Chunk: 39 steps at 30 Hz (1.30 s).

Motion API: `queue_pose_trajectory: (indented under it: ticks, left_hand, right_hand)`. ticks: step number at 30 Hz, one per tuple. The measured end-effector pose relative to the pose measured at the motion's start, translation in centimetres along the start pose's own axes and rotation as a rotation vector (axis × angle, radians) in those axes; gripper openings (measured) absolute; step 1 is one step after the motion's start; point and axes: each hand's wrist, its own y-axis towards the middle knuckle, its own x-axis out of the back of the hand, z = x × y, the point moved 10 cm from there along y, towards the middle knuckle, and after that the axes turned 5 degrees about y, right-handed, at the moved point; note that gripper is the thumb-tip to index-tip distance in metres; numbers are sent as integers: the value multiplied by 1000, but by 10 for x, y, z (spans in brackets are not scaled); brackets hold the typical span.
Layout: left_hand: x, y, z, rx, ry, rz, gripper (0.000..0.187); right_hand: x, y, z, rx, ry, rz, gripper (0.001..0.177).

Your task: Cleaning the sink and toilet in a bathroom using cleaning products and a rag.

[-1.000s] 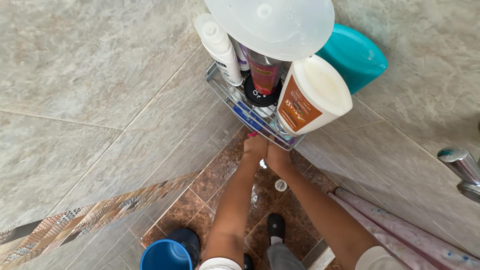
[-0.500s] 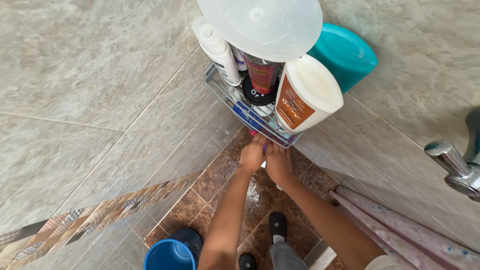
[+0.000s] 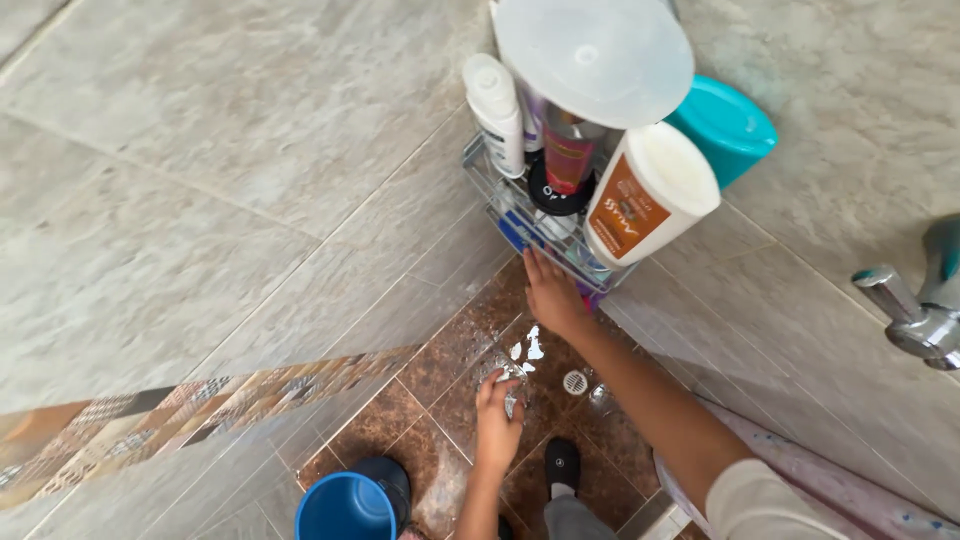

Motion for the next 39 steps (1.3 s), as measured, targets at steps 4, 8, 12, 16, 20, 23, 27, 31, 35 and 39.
queue_pose_trajectory:
  ticks: [4, 8, 12, 16, 20, 23, 27, 31, 35, 39]
  left_hand:
    - [8, -21, 13, 42, -46, 2, 31]
    - [23, -24, 21, 50, -58, -27, 28]
    - [43, -23, 16, -6, -67, -73, 30]
    - [80, -30, -39, -11, 96, 10, 47]
    - [104, -53, -67, -3, 295, 96, 69]
    - [122, -79, -74, 3, 257, 99, 76]
    - [135, -108, -65, -52, 188, 92, 78]
    - [169, -154, -65, -143, 94, 92, 76]
    - [215, -189, -73, -277, 63, 24, 72]
    - [260, -244, -69, -376, 123, -47, 66]
  right_hand:
    - [-26, 1, -29, -113, -33, 68, 77]
    - [-34, -11, -39, -134, -178, 91, 73]
    - [4, -24, 8, -102, -187, 33, 74]
    - [44, -71, 78, -46, 385, -50, 72]
    - [91, -128, 135, -144, 185, 19, 69]
    - [113, -163, 169, -154, 186, 8, 69]
    - [123, -209, 195, -211, 217, 21, 67]
    - [139, -252, 220, -266, 395, -79, 63]
    - [159, -290, 255, -323, 316, -82, 64]
    - [152, -342, 273, -380, 256, -153, 65]
